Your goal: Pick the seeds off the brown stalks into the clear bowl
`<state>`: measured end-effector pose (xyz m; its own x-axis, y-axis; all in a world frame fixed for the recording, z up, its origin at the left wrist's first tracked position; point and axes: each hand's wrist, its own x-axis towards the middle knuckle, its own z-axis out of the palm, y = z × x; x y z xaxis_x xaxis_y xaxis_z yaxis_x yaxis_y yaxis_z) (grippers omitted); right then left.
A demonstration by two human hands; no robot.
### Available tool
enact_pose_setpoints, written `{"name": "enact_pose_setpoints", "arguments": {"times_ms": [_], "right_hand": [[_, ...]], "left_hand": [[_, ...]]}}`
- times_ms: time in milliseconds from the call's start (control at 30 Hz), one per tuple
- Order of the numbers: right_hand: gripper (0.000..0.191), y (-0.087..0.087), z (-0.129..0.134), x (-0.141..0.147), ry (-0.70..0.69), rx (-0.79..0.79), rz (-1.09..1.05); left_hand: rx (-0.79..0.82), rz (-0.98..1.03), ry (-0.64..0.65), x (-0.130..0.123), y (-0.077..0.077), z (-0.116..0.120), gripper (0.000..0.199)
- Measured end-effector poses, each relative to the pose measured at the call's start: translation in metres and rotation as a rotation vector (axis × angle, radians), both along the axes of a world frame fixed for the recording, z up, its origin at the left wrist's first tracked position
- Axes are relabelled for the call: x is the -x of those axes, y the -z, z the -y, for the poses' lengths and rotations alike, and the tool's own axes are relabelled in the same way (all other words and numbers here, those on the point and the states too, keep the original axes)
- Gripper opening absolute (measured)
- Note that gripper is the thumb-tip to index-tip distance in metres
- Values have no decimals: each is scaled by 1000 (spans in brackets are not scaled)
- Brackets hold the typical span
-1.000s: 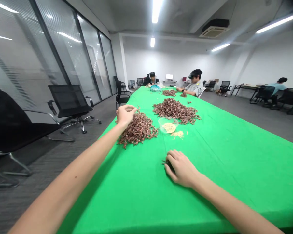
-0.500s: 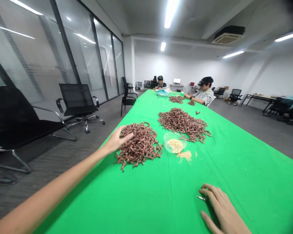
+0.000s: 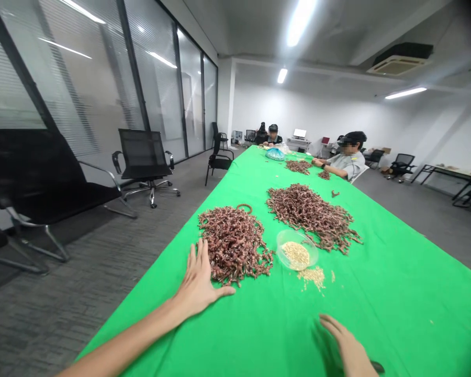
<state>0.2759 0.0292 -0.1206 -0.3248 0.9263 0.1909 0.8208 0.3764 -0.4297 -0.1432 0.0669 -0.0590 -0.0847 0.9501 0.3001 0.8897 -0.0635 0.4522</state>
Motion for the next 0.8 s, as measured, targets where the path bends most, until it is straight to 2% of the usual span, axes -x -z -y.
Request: {"name": "enact_pose_setpoints", "arguments": {"times_ms": [33, 100, 133, 233, 300, 333, 400, 467, 533, 633, 800], "right_hand": [[60, -4, -6, 11, -51, 36, -25], [79, -20, -13, 39, -154, 25, -76], [90, -32, -15, 56, -234, 20, -86], [101, -73, -22, 112, -396, 7, -116], [105, -90, -37, 148, -401, -17, -161], [108, -93, -47, 164, -368, -44, -192], [117, -88, -71, 189, -246, -67, -252], [121, -76, -91, 206, -118, -29, -290], [122, -65, -103, 215, -65, -20, -311], [120, -58, -110, 222, -70, -72, -316], [116, -61, -112, 227, -109, -136, -317]], "left_hand": [[-1, 4, -1, -1, 0, -2, 145], [7, 4, 8, -3, -1, -6, 146], [14, 4, 11, -3, -2, -7, 146], [33, 17, 14, -2, -4, -11, 145], [30, 33, 34, 1, -6, -13, 144], [27, 44, 50, 2, -7, -13, 144], [24, 71, 75, 6, -7, -14, 144], [28, 91, 82, 8, -6, -16, 146], [25, 100, 81, 10, -4, -17, 149], [11, 106, 92, 12, 0, -20, 151], [-3, 119, 105, 15, 3, -26, 149]]}}
